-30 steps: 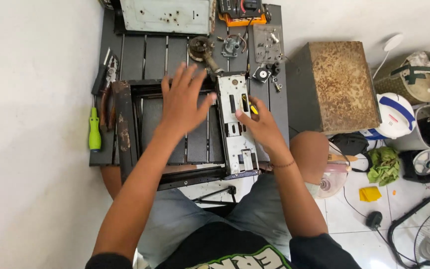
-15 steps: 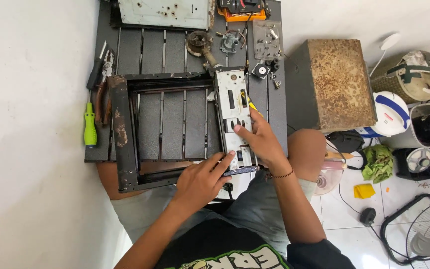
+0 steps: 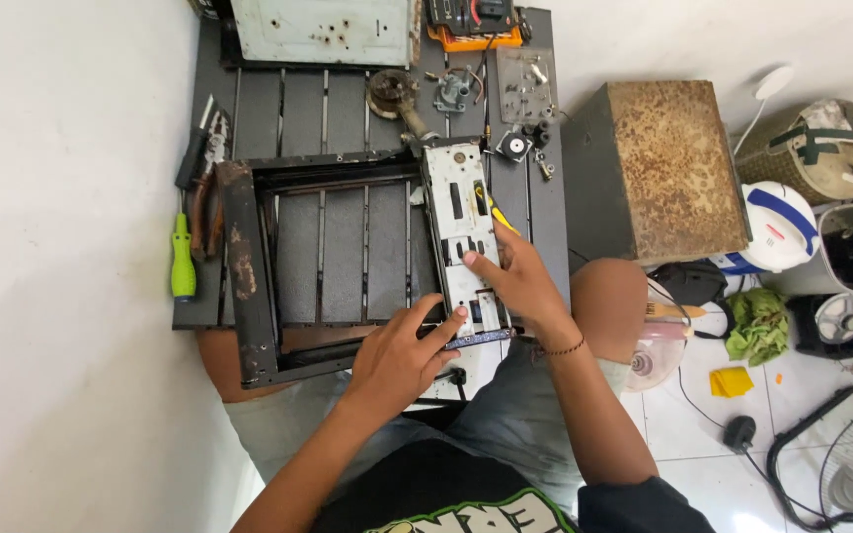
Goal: Reinstalling internal metal plates into the chassis of an electronic device using a screwdriver and screws.
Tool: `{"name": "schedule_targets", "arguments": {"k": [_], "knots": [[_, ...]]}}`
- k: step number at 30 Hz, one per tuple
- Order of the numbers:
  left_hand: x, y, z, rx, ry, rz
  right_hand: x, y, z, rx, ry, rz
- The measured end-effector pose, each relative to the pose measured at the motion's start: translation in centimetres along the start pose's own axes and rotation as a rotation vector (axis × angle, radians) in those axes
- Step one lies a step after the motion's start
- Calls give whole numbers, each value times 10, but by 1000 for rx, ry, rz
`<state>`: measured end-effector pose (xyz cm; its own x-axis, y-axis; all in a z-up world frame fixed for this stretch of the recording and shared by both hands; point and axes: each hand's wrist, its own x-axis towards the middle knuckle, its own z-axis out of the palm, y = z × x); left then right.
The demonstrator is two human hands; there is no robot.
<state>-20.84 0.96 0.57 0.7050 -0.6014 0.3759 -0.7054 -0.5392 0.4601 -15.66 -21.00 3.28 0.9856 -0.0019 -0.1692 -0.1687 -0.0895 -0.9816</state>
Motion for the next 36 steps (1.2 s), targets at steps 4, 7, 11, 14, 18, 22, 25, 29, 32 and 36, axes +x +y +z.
{"name": "schedule_targets", "arguments": {"k": [4, 7, 11, 14, 18, 22, 25, 29, 32, 36], "knots": [[20, -2, -31, -158, -126, -53, -15, 3, -7, -208, 104, 15], [56, -27, -61, -111, -91, -84, -41, -37, 5, -410, 139, -92], [113, -94, -57, 37, 3, -238, -65, -26, 4, -833, -43, -446], [145, -117, -39, 5, -36, -303, -67, -14, 8, -1020, -29, -483], [151, -115, -17, 48, -2, -354, -61, 10, 7, -889, -46, -498], [147, -126, 0, 15, 103, -305, -57, 26, 7, -774, -53, -500], [150, -133, 2, 11, 65, -314, -55, 25, 7, -767, -37, -525], [149, -135, 5, 30, 58, -287, -57, 25, 7, -754, -43, -506], [149, -132, 4, 32, 42, -303, -57, 28, 7, -745, -49, -519], [148, -136, 8, 54, 29, -314, -45, 20, -10, -608, -65, -594]]}}
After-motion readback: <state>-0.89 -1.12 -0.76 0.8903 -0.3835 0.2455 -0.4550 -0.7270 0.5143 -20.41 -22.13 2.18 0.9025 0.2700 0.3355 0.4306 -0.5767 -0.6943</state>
